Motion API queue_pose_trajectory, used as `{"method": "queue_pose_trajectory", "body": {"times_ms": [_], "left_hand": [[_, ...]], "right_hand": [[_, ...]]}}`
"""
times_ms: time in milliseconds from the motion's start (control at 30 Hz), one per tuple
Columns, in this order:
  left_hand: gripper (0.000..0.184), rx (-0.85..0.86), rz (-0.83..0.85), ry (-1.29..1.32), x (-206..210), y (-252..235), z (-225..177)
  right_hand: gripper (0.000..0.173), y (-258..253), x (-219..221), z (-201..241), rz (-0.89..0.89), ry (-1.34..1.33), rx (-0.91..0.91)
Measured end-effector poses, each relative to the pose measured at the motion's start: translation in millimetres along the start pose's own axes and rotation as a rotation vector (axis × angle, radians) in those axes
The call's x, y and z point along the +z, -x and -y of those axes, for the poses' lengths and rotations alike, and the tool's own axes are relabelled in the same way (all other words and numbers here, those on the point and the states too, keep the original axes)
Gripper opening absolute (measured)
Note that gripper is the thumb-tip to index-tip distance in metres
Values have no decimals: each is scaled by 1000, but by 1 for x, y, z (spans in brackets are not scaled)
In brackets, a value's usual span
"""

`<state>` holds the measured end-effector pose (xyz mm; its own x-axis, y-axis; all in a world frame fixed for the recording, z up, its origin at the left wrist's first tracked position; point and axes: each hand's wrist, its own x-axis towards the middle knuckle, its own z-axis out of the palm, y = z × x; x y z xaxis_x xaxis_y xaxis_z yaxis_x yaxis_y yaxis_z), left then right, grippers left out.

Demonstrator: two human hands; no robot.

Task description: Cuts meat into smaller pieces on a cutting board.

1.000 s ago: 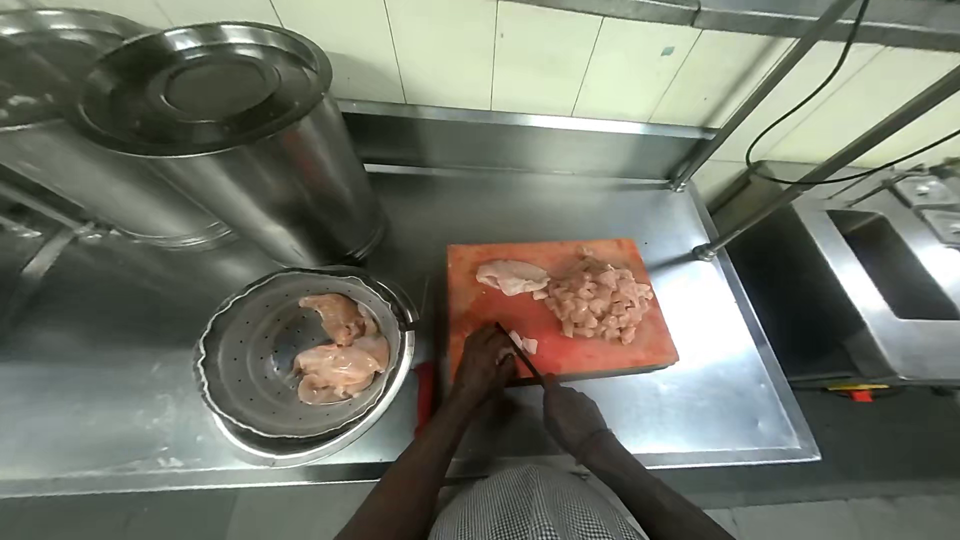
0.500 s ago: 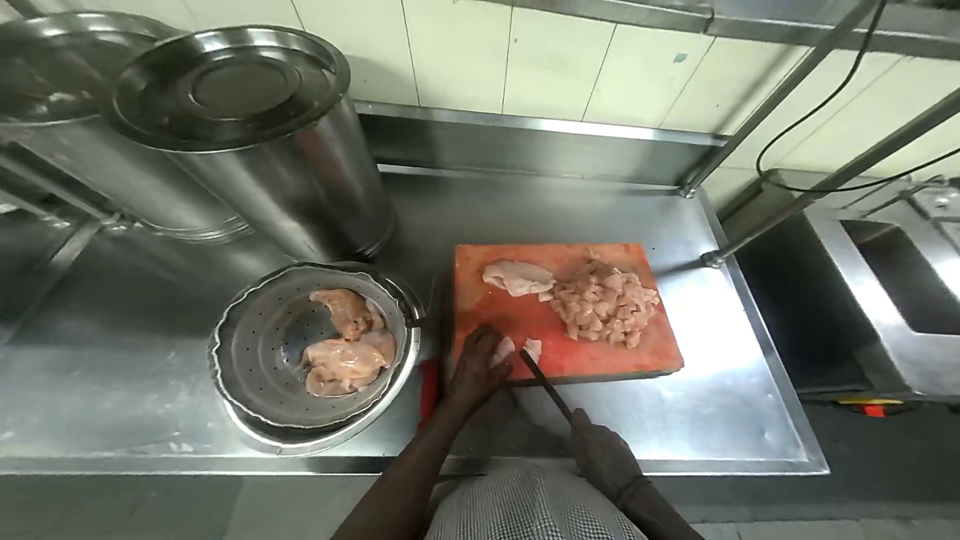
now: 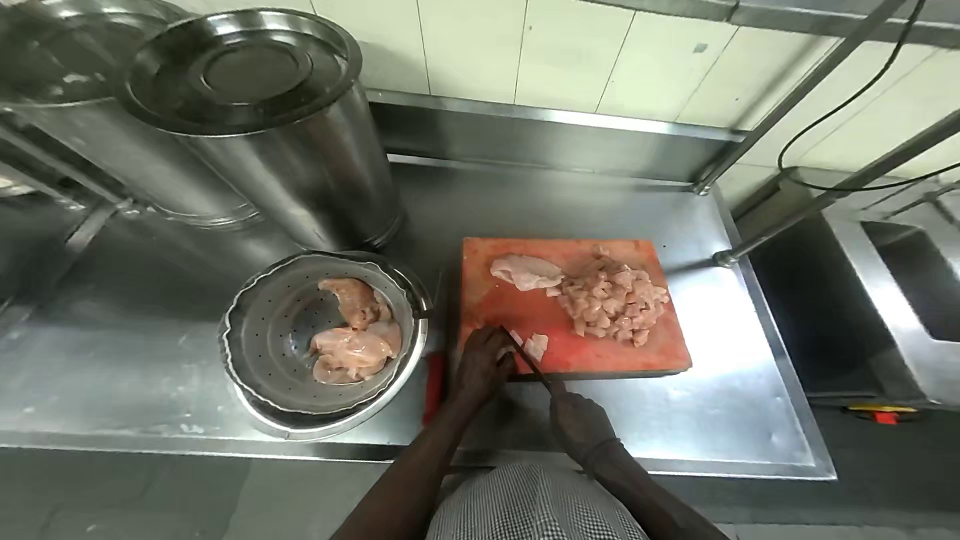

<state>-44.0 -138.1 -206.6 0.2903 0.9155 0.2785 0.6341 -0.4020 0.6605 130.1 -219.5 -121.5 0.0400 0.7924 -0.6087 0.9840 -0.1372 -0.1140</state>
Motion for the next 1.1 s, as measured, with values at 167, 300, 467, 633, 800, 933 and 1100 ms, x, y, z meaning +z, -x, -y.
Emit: {"method": "queue_pose_trajectory", "body": {"times_ms": [167,300,467,633,800,933,1100], "left_hand": [[15,31,-25,-11,1,-1,1],[12,5,-80,-7,7,-2,-1],[32,-72,6,83,-15,8,-11],[24,-52,-32,86,-17,26,-2],[18,-74,-39,30,-15,21,-10],[14,-57,-61,-27,-11,16,-11],[12,-63,-68,-32,-9,12,-13]], "right_hand": [[37,-29,5,14,-54,-26,-44],[38,-18,17,-4,-8,-56,-27],[36,11,32,-34,94,-48,45],[33,21,15,-32,26,-64,7],[32,14,2,-10,14,-32,-28],[33,6,1,4,17,5,-20],[36,-26,9,19,-5,-10,-78]]}}
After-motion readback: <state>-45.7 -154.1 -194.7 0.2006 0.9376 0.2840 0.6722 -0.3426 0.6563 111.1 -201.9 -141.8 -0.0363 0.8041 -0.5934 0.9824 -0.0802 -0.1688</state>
